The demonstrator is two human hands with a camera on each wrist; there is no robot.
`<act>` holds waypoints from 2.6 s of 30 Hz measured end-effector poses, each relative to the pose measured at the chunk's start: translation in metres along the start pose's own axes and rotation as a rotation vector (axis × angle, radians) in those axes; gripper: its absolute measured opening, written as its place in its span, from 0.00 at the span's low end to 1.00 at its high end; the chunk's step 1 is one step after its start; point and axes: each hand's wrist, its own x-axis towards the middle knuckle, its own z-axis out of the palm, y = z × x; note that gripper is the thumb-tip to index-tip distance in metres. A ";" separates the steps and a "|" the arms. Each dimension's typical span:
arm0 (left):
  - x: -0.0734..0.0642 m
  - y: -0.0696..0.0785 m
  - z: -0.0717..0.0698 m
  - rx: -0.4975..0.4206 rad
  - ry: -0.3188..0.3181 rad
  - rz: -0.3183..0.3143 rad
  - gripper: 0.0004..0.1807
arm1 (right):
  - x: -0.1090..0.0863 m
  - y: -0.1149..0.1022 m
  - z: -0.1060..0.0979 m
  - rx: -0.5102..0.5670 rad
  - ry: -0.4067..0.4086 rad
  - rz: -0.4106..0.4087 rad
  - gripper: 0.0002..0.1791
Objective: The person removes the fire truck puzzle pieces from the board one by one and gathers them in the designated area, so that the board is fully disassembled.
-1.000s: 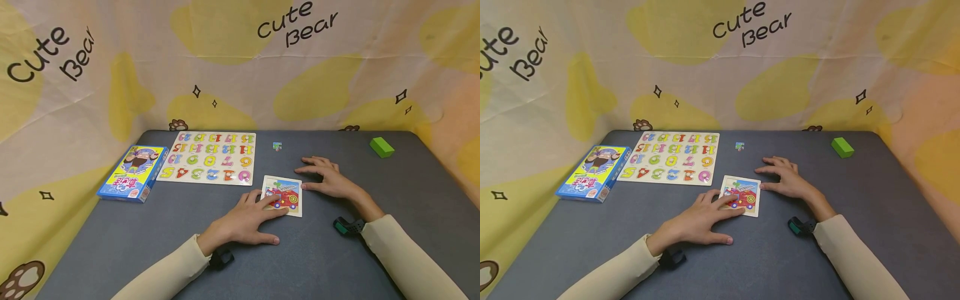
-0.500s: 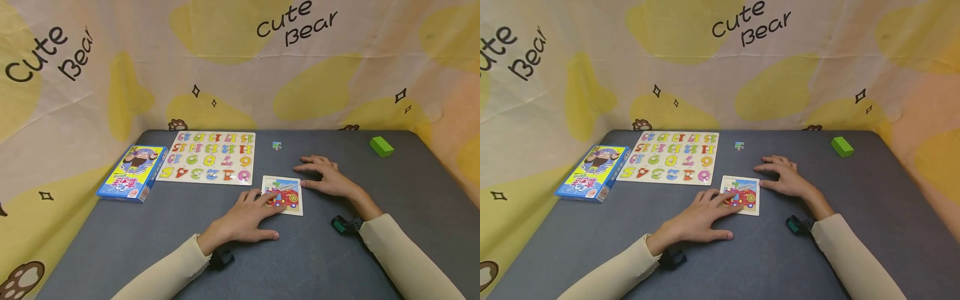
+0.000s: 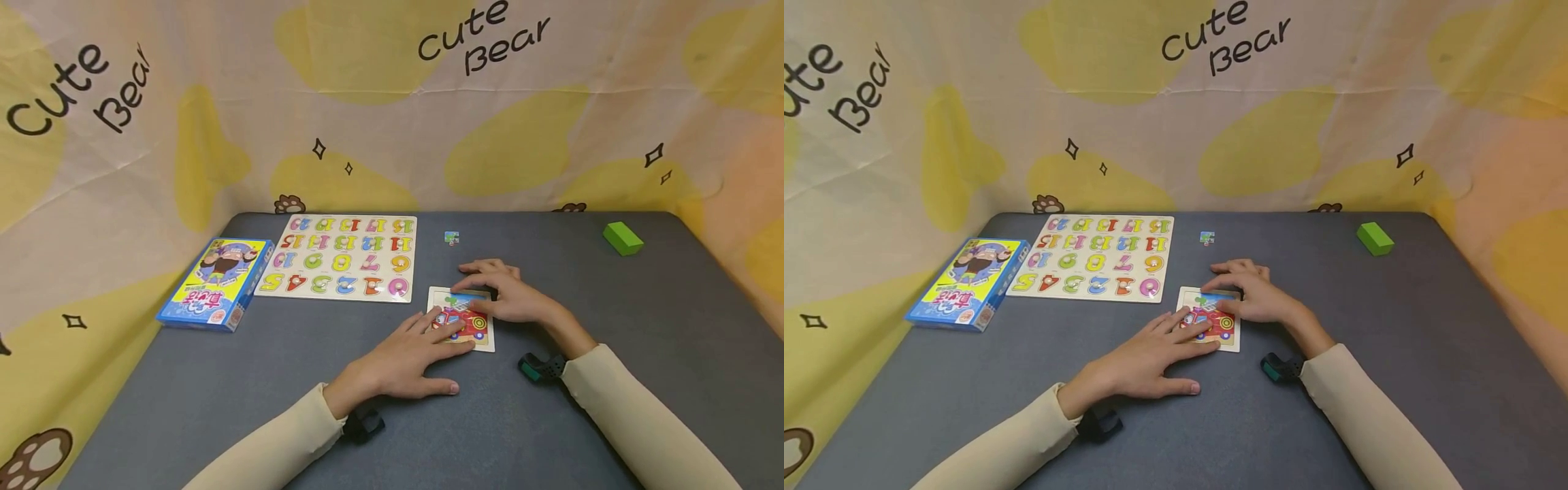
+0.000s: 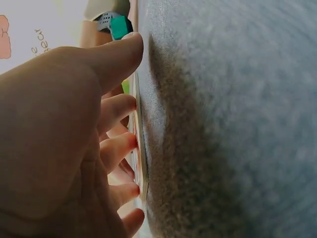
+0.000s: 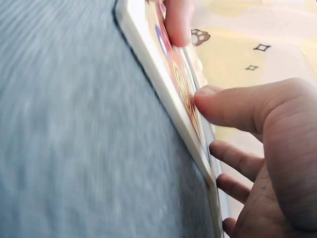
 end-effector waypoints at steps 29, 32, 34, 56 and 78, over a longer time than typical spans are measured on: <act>0.001 0.004 -0.007 0.021 -0.062 -0.007 0.38 | 0.006 -0.004 0.004 0.025 -0.102 -0.060 0.20; 0.003 0.003 -0.011 0.008 -0.081 -0.014 0.38 | 0.005 -0.004 0.003 0.019 -0.117 -0.061 0.21; 0.004 0.003 -0.012 -0.006 -0.093 -0.019 0.38 | 0.005 -0.004 0.004 0.018 -0.122 -0.056 0.22; 0.001 -0.001 -0.009 -0.037 -0.081 -0.022 0.38 | 0.009 -0.004 0.008 0.044 -0.102 -0.006 0.25; 0.002 0.000 -0.010 -0.065 -0.089 -0.035 0.39 | 0.009 -0.008 0.008 0.060 -0.088 0.021 0.24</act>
